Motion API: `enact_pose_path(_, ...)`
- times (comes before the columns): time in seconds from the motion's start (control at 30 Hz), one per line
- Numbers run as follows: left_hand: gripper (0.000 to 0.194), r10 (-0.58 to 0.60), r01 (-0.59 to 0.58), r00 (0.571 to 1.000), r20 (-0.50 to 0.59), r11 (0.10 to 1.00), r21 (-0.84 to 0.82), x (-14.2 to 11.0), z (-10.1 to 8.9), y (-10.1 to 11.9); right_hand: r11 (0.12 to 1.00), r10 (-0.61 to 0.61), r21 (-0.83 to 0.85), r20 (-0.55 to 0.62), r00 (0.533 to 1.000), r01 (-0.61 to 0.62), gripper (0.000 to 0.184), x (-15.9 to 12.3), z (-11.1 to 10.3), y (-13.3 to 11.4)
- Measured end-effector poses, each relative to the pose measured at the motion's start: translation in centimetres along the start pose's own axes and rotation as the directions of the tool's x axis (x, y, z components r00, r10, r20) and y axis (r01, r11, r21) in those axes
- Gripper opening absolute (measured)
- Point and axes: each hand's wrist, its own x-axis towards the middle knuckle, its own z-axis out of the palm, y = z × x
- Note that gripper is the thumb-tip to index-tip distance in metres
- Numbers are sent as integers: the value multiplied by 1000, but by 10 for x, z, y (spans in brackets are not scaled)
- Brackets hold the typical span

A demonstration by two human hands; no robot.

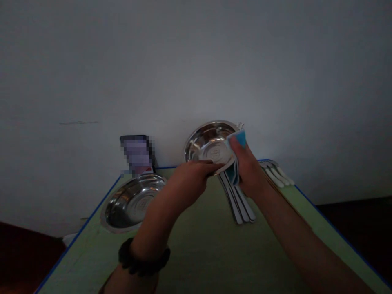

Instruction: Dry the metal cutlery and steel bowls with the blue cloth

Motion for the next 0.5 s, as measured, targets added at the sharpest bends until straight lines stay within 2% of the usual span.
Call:
enact_pose_path(0.07, 50, -35, 34, 999, 9, 996, 83, 0, 1, -2, 990, 131, 59, -14, 991, -130, 36, 0, -1, 2)
enact_pose_path(0.13, 56, 1, -2, 1000, 11, 990, 143, 1, 0, -5, 963, 241, 132, -40, 970, -234, 29, 1, -1, 7)
enact_pose_path(0.2, 56, 57, -51, 998, -24, 980, 190, 1, -3, -10, 934, 305, 211, -60, 950, -287, 26, 4, -1, 14)
enact_pose_path(0.3, 58, 41, -19, 994, -103, 978, 207, -2, -10, -16, 906, 342, 298, -95, 935, -301, 31, 8, -1, 22)
enact_pose_path(0.4, 69, -29, 33, 993, -115, 999, 30, -6, -17, -17, 902, 349, 331, -186, 918, -276, 34, 11, -3, 25)
enact_pose_path(0.47, 81, -79, 50, 987, -137, 977, -208, -8, -19, -15, 891, 371, 360, -226, 901, -277, 34, 11, -5, 24)
enact_pose_path(0.5, 85, -119, 59, 981, -156, 937, -344, -8, -19, -14, 881, 385, 377, -223, 896, -285, 33, 11, -6, 23)
